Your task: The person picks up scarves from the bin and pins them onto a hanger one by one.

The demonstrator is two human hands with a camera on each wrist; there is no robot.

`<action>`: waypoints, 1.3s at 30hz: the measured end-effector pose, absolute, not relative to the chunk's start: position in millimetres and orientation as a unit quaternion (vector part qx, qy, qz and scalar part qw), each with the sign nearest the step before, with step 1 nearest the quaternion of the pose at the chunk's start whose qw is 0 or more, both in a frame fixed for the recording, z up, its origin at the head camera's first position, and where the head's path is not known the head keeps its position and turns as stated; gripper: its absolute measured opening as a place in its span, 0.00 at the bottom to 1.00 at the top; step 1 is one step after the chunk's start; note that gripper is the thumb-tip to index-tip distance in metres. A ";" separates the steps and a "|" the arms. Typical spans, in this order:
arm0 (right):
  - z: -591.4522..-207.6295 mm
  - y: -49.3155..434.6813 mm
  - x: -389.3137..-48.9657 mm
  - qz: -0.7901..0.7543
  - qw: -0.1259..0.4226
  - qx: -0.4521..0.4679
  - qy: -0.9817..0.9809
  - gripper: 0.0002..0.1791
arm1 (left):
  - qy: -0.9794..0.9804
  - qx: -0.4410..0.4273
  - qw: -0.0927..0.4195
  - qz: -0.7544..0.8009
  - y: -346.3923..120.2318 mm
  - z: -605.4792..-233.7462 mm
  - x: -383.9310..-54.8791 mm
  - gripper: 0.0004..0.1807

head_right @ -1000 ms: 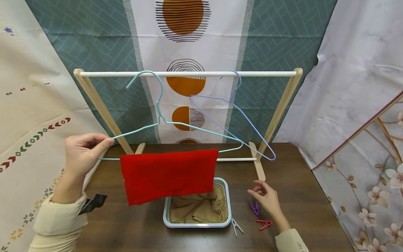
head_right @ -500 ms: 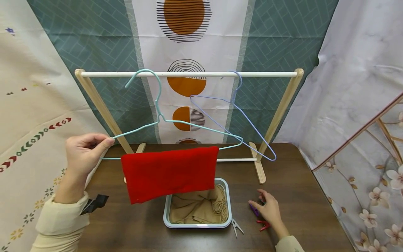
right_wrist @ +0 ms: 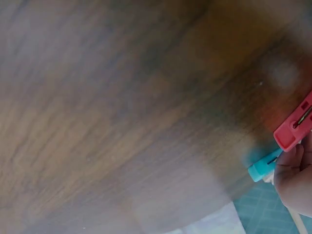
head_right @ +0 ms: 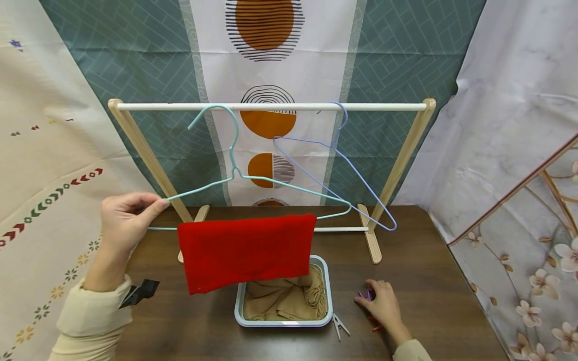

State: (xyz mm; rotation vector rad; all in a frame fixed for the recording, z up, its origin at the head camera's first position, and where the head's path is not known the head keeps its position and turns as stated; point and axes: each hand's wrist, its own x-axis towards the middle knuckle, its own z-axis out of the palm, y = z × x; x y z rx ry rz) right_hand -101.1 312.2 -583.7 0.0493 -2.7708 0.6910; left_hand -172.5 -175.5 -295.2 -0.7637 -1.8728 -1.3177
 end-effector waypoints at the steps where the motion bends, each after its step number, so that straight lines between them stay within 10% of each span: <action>1: -584.5 312.0 -100.7 0.233 0.141 0.018 -0.962 0.29 | -0.725 -0.296 0.357 -0.510 -175.2 -295.3 -172.5 0.07; 39: -547.1 287.0 -104.0 0.456 0.173 -0.029 -0.873 0.17 | -0.725 -0.285 0.366 -0.509 -169.5 -301.7 -172.7 0.08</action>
